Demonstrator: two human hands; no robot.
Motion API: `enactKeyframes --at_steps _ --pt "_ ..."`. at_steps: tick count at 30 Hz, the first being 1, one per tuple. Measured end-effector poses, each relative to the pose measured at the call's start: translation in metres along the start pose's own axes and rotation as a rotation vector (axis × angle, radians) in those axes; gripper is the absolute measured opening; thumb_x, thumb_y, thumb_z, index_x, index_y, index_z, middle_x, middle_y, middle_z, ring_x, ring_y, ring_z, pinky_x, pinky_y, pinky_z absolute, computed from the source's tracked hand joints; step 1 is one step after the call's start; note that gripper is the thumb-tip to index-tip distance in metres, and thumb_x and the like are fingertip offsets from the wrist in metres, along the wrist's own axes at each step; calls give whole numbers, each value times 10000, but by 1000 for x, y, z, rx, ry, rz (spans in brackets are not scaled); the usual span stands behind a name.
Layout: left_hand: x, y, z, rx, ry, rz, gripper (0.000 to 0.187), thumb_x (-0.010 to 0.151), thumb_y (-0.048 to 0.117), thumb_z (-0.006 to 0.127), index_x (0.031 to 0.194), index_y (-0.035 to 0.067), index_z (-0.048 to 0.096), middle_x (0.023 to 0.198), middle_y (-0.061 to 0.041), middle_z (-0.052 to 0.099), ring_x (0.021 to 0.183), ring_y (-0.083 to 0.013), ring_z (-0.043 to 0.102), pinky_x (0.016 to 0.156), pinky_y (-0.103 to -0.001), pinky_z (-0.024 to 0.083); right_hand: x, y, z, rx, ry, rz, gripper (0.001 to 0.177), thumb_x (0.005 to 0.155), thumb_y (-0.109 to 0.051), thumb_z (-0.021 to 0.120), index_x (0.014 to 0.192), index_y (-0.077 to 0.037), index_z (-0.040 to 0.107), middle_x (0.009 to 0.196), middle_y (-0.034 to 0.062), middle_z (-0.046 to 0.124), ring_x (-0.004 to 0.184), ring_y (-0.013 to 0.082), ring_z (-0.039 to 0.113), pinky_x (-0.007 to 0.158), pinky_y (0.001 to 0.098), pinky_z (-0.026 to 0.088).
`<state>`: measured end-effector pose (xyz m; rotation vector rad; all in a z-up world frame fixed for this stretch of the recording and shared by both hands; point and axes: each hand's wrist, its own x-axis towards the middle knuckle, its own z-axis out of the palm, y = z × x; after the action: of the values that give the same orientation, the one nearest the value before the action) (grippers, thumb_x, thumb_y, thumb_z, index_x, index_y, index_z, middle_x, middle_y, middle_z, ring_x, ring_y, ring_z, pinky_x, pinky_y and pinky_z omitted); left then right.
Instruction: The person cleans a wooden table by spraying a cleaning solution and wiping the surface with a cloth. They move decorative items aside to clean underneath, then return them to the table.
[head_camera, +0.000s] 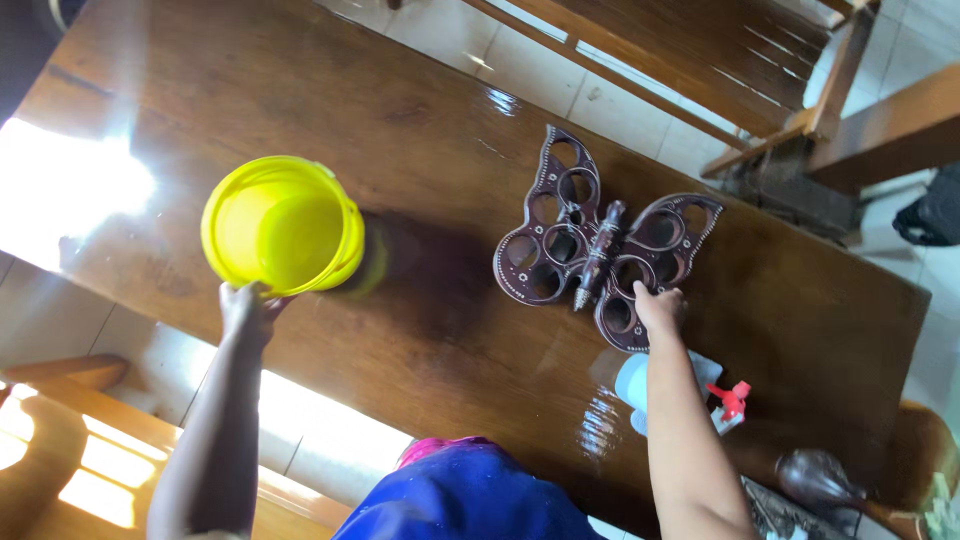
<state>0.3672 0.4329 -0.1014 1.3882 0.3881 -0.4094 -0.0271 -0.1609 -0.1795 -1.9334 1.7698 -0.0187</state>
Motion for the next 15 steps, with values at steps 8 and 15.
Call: enactKeyframes --at_steps 8,15 --pt "-44 -7 23 602 630 578 372 993 190 712 1231 -57 569 1185 -219 644 1021 -352 648 890 -486 578 1 14 12 34 48 23 912 782 -545 777 1355 122 536 1400 346 549 1339 442 519 1135 462 399" --pt "-91 -89 260 948 -464 480 854 790 515 824 1373 -17 499 1274 -243 582 1135 -350 579 955 -460 504 -2 10 -6 209 32 70 805 813 -581 817 1240 79 643 1294 288 652 1220 384 639 1044 436 491"
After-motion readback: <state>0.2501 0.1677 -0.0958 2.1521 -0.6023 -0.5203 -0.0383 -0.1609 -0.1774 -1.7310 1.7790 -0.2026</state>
